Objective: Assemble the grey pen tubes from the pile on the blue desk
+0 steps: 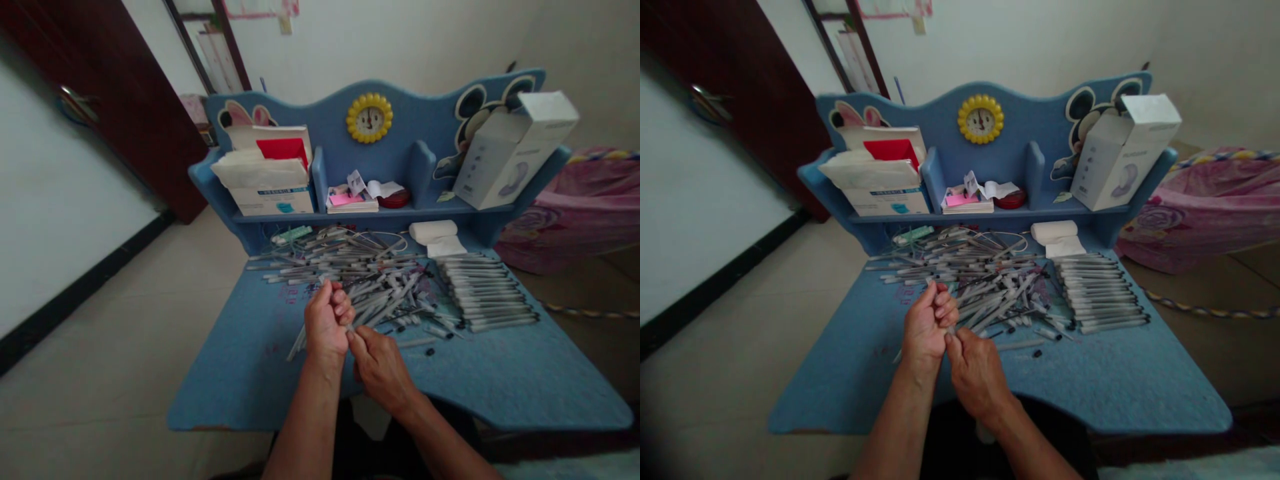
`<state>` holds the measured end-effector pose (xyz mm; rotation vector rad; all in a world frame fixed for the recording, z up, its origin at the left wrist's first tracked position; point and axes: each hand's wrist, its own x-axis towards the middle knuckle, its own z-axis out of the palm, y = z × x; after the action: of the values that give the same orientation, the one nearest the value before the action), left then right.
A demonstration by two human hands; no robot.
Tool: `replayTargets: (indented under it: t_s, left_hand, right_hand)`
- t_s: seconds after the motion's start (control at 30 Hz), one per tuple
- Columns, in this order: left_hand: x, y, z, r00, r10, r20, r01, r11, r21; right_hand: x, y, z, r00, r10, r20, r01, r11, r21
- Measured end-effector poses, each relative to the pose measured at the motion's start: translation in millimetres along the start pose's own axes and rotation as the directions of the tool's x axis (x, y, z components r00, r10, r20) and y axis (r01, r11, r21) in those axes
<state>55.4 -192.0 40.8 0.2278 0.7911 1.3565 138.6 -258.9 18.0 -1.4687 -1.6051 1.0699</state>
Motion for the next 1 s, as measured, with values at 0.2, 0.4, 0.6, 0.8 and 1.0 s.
replayTargets:
  t_s: [0.2,0.4,0.6,0.8,1.0]
  left_hand:
    - [9,-12,6.0,0.999,-0.007,-0.036,0.008,0.999,0.036]
    - [34,40,5.1,0.893,0.432,-0.125,-0.417,0.899,0.130]
    - [44,34,-17.3,0.957,0.280,0.071,-0.266,0.762,0.590]
    - [44,12,-44.6,0.827,0.297,0.478,-0.441,-0.183,0.878]
    - [37,5,-50.6,0.792,0.188,0.581,-0.424,-0.516,0.744]
  right_hand:
    - [1,-4,-10,0.996,0.087,0.010,-0.087,0.996,0.037]
    - [-32,27,2,0.996,0.078,0.044,-0.081,0.995,0.058]
    - [-15,65,-47,0.980,0.043,-0.194,-0.144,0.825,-0.547]
    - [-3,69,-76,0.970,0.092,-0.225,-0.237,0.566,-0.789]
    - [-2,79,-71,0.968,0.154,-0.199,-0.252,0.585,-0.771]
